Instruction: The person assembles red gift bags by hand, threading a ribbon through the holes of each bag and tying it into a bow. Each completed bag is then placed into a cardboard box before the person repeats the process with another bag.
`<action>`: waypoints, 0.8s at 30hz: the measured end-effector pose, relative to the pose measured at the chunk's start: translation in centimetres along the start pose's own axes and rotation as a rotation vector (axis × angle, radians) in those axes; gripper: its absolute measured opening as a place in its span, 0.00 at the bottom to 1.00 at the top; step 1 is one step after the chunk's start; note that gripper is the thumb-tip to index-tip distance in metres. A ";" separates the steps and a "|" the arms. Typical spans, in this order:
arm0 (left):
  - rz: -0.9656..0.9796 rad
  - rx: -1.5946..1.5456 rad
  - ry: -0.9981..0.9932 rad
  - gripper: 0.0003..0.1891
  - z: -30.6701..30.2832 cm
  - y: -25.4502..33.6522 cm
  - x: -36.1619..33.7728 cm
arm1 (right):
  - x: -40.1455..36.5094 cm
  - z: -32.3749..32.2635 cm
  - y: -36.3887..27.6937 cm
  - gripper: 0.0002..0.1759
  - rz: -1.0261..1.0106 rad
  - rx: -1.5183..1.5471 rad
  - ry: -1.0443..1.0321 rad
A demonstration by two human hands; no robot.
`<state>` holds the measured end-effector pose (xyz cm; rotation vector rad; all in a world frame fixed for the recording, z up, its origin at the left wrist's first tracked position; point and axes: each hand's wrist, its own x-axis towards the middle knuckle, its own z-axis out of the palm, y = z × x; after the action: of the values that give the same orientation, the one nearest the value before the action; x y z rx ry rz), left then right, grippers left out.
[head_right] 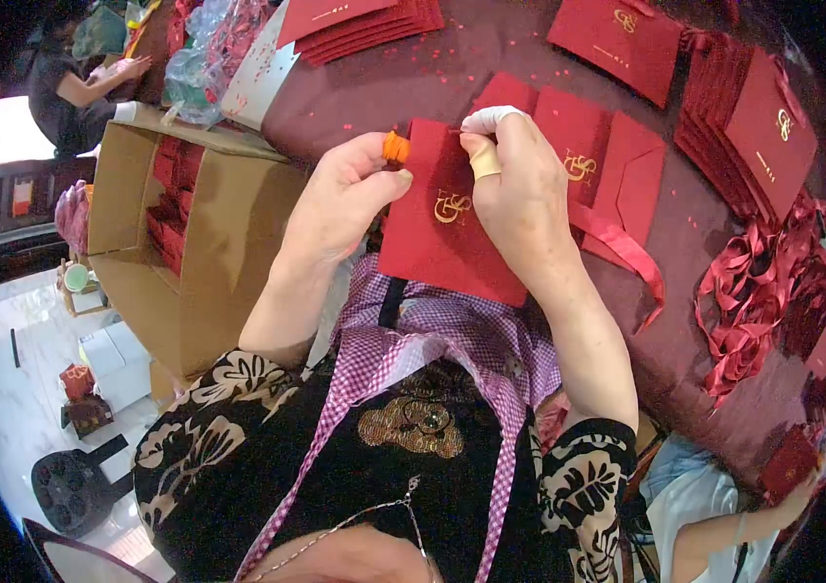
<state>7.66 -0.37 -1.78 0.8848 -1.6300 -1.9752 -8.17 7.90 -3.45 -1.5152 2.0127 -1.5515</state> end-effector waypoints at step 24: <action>-0.103 -0.128 0.009 0.12 0.1 1.0 -0.2 | 0.3 0.0 0.2 0.06 0.144 0.048 -0.048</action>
<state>7.65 -0.34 -0.75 0.9445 -1.4615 -2.1153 -8.42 7.69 -3.51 -1.3447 1.9951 -1.4824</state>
